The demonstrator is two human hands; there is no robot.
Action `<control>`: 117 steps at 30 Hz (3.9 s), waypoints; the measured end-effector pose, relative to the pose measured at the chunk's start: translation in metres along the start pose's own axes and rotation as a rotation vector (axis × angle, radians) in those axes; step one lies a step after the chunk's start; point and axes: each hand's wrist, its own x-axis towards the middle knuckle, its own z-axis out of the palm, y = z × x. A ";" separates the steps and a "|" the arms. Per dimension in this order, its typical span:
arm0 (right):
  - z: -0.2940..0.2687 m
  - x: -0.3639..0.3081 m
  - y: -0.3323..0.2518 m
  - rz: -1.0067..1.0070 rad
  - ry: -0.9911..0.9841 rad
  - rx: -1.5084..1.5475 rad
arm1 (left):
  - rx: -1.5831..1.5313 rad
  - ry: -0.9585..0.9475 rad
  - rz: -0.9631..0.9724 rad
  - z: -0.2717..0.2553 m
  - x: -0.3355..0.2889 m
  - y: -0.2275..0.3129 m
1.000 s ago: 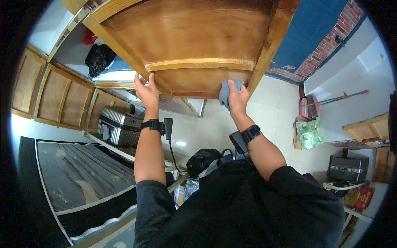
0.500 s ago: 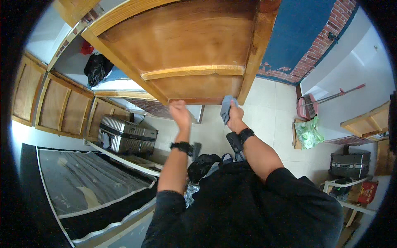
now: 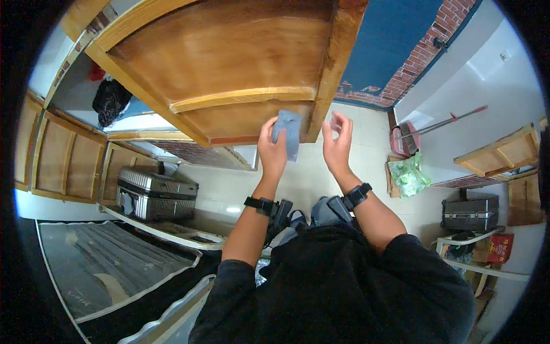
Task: The person wipes the interior surfaces of a wooden bunk bed and a brick-patterned wall section with a cloth, then handles a white electronic device and a red USB cable on a desk.
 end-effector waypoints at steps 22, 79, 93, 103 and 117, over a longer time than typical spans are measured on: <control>0.004 0.056 -0.047 0.022 -0.346 0.263 | 0.739 -0.029 0.046 0.019 -0.022 -0.109; -0.007 0.073 -0.034 -0.061 -0.413 0.272 | 0.915 -0.186 -0.066 0.010 0.005 -0.070; -0.011 0.022 -0.016 -0.050 -0.104 0.222 | 0.487 -0.087 -0.482 -0.044 -0.065 -0.095; -0.024 -0.088 0.009 0.731 -0.634 0.746 | 0.432 -0.013 -0.174 0.014 -0.135 -0.025; -0.034 0.043 -0.062 -0.457 0.004 0.221 | 0.721 0.116 0.399 0.012 -0.081 0.009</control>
